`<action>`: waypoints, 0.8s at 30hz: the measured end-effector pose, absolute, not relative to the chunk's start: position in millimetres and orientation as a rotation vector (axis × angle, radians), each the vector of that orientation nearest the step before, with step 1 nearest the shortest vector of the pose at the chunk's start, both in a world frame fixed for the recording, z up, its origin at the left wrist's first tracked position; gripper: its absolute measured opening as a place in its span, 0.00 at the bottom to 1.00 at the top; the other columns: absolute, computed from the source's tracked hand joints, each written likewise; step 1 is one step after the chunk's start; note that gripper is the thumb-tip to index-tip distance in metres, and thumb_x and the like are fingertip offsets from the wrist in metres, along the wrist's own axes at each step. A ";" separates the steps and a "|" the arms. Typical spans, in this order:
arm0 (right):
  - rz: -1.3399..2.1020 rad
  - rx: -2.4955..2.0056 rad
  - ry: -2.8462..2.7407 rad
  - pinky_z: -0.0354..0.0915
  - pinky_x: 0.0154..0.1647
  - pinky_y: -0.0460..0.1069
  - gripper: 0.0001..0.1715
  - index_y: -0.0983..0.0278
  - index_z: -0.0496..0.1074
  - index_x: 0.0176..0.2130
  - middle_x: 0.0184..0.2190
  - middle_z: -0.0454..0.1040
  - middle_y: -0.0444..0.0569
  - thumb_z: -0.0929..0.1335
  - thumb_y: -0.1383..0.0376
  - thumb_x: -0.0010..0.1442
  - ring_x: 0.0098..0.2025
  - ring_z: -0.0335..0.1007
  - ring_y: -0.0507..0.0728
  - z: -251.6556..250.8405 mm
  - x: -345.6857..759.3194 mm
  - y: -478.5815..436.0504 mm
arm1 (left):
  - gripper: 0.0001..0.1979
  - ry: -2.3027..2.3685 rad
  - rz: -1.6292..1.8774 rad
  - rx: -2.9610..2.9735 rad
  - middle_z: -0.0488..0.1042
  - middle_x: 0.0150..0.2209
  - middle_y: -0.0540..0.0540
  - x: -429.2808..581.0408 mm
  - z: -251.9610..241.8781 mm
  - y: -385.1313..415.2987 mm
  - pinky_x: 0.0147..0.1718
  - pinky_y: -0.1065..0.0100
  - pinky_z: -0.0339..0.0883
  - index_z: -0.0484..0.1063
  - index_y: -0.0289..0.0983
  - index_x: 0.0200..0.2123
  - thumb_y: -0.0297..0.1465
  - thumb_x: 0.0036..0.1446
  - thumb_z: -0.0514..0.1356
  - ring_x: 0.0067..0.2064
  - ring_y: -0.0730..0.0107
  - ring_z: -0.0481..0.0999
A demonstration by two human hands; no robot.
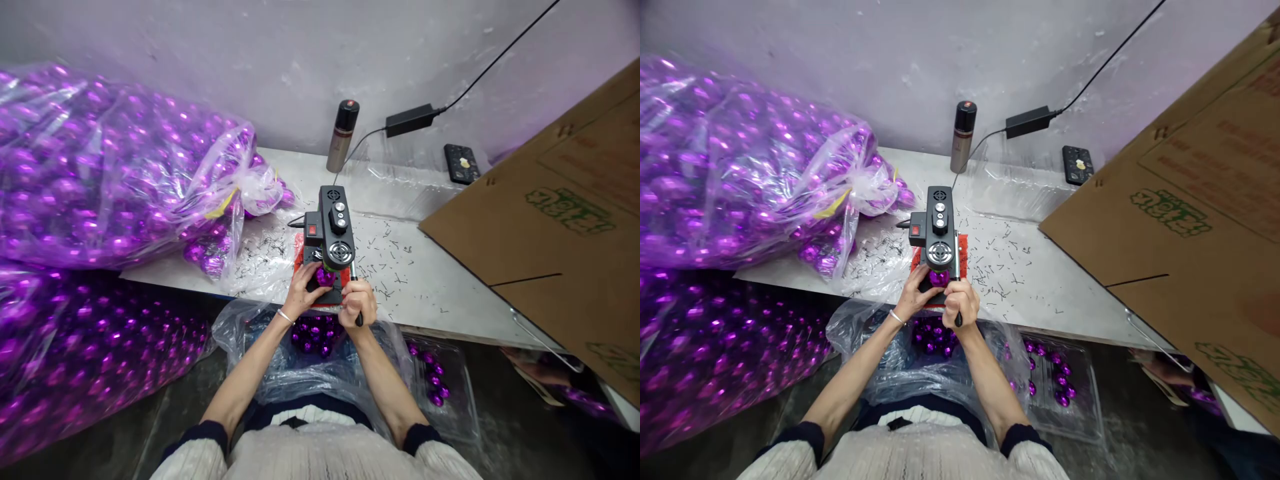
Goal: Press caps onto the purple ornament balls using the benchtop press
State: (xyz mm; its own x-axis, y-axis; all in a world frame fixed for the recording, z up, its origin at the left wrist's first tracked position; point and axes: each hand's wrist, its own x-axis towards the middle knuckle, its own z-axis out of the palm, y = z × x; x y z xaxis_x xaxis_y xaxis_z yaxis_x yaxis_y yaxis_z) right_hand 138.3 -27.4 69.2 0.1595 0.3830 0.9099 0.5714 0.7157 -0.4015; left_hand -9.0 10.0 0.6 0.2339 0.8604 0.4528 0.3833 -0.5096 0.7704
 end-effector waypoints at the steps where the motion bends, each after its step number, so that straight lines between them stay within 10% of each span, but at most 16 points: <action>1: -0.164 -0.826 -1.477 0.66 0.31 0.52 0.15 0.59 0.64 0.30 0.27 0.70 0.43 0.58 0.67 0.68 0.26 0.66 0.52 67.8 138.8 -27.1 | 0.31 1.133 1.232 2.005 0.77 0.57 0.35 -8.8 0.6 9.8 0.61 0.46 0.68 0.69 0.39 0.62 0.44 0.58 0.69 0.60 0.51 0.77; 24: 0.078 -0.983 -1.423 0.62 0.30 0.51 0.18 0.60 0.64 0.24 0.22 0.68 0.43 0.63 0.73 0.66 0.28 0.70 0.54 128.2 140.4 -41.1 | 0.44 0.969 1.149 2.230 0.80 0.51 0.35 -25.8 -13.8 -108.0 0.52 0.56 0.80 0.64 0.39 0.66 0.52 0.51 0.69 0.52 0.54 0.82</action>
State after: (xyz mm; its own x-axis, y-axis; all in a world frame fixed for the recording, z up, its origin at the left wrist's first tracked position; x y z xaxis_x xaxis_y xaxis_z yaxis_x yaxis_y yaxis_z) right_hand 140.4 -41.1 128.2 0.2142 0.5854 0.7819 0.4969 0.6239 -0.6032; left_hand -25.8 -108.0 -13.8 0.4065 0.7543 0.5156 0.3807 -0.6528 0.6549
